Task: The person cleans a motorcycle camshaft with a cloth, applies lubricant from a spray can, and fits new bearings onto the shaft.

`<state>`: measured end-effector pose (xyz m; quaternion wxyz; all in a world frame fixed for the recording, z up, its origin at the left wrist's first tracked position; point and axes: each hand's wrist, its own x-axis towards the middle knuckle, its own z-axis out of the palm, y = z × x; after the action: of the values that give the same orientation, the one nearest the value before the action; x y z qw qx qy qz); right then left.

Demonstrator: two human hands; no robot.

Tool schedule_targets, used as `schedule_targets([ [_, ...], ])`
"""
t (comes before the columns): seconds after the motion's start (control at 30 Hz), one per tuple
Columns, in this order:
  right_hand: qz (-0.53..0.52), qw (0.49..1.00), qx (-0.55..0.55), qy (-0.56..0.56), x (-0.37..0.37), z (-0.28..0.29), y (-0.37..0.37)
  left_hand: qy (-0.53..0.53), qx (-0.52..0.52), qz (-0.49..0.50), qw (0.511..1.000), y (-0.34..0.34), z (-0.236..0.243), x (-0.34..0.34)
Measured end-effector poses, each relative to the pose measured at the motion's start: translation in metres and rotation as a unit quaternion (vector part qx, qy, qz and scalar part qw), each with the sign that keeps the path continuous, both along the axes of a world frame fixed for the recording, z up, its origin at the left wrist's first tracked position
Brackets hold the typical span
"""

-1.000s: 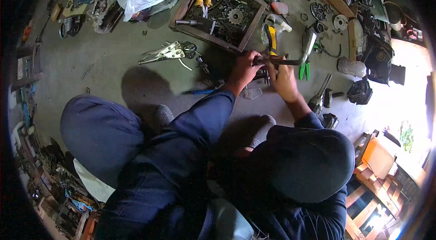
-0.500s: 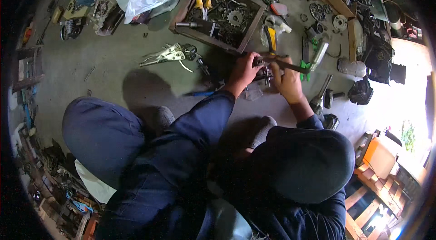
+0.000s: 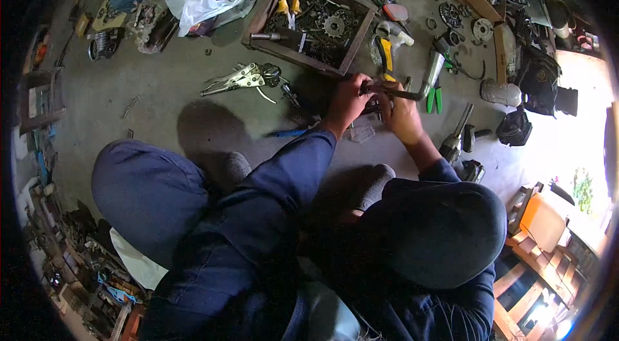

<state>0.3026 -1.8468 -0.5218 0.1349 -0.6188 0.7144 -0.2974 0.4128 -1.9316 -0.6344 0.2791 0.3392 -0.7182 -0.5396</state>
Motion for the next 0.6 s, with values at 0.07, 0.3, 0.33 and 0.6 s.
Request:
schedule_targets([
  [0.07, -0.025, 0.999, 0.028, 0.015, 0.000, -0.001, -0.007, -0.005, -0.006, 0.003, 1.000, -0.009, -0.004, 0.003],
  [0.3, -0.022, 0.997, 0.047, 0.050, -0.002, 0.005, -0.002, -0.051, 0.009, -0.013, 0.999, -0.004, 0.002, 0.001],
  [0.33, -0.023, 0.998, 0.043, 0.047, -0.008, 0.002, 0.000, -0.054, 0.005, -0.013, 0.998, -0.002, -0.004, 0.001],
  [0.6, -0.222, 0.974, 0.042, -0.006, -0.045, 0.030, 0.039, -0.045, -0.055, -0.045, 0.996, -0.009, -0.002, 0.005],
])
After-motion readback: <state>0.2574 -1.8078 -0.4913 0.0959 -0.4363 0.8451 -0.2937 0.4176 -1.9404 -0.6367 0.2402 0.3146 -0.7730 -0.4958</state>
